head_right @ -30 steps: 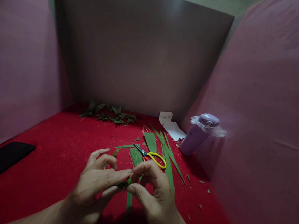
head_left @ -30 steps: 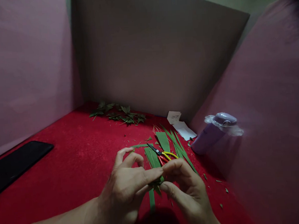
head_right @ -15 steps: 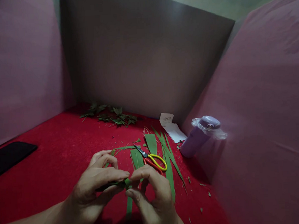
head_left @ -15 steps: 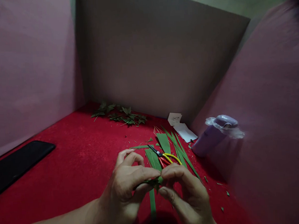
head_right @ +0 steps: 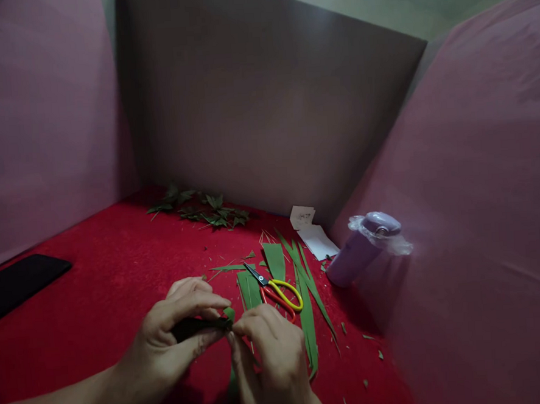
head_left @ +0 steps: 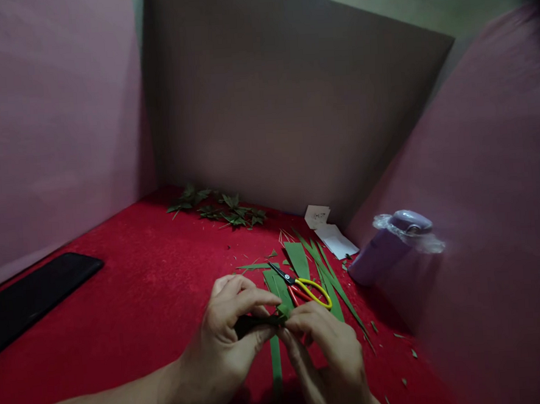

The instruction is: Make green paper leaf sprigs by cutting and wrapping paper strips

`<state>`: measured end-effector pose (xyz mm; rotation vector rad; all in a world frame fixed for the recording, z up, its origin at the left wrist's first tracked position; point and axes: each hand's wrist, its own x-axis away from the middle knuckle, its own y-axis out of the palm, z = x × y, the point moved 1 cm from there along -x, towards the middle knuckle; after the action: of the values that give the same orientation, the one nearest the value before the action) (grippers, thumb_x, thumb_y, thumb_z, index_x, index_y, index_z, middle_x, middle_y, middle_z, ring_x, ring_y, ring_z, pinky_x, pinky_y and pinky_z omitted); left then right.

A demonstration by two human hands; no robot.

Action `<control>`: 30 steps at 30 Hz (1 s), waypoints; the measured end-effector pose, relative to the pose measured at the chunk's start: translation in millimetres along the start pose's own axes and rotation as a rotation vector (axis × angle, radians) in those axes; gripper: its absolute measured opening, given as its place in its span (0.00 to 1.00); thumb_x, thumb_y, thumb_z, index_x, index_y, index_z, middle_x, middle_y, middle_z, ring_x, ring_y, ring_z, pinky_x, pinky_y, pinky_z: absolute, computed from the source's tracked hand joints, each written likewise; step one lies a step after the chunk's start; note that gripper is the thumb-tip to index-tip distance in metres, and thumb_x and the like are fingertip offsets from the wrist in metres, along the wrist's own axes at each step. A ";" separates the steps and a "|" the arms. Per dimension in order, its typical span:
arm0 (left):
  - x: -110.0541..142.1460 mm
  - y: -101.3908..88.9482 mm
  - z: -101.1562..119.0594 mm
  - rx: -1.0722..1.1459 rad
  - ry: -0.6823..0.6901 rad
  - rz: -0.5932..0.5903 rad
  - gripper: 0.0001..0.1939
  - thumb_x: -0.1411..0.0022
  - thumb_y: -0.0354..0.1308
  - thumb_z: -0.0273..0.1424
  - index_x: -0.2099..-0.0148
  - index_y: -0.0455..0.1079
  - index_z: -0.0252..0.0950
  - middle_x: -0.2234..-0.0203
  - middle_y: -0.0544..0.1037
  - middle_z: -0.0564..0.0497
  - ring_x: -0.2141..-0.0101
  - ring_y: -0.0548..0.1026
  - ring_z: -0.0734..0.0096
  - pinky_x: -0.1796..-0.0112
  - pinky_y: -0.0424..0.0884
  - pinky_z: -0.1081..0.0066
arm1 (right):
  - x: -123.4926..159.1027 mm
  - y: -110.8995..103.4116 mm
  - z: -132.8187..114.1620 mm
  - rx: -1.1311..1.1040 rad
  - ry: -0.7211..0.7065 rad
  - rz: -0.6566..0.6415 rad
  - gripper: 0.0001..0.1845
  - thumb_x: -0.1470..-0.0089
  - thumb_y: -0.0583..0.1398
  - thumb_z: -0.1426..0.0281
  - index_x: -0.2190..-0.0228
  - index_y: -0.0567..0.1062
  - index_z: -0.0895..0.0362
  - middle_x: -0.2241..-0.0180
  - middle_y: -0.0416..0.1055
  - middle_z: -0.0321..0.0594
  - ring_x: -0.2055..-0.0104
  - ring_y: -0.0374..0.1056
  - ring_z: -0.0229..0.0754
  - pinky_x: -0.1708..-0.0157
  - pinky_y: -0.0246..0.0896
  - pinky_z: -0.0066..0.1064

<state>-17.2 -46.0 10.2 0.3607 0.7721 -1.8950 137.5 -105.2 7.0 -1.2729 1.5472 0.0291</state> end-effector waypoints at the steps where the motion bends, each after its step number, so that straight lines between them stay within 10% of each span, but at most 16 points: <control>1: -0.1 0.0 0.4 0.002 -0.012 0.001 0.15 0.47 0.57 0.19 0.59 0.69 0.43 0.72 0.71 0.54 0.64 0.67 0.66 0.61 0.62 0.63 | 0.2 0.2 0.3 0.044 -0.031 0.012 0.07 0.50 0.56 0.81 0.71 0.68 0.58 0.75 0.68 0.40 0.73 0.64 0.39 0.74 0.58 0.30; 11: -2.0 -0.6 0.7 0.047 -0.187 -0.031 0.13 0.48 0.58 0.21 0.61 0.71 0.42 0.72 0.71 0.54 0.64 0.68 0.65 0.59 0.61 0.61 | 5.4 0.1 8.3 0.448 -0.306 0.088 0.09 0.52 0.59 0.82 0.66 0.72 0.63 0.71 0.73 0.49 0.70 0.69 0.45 0.71 0.66 0.35; 30: -2.5 0.9 2.4 0.077 -0.301 -0.037 0.12 0.50 0.56 0.22 0.63 0.72 0.41 0.73 0.71 0.52 0.63 0.67 0.63 0.58 0.62 0.60 | 5.7 8.3 4.5 -0.003 -0.082 0.111 0.14 0.51 0.57 0.85 0.64 0.70 0.58 0.71 0.71 0.39 0.69 0.69 0.37 0.68 0.68 0.29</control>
<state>-15.0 -46.1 13.1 0.1041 0.5087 -1.9602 135.6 -102.9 -3.6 -1.1732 1.5456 0.1533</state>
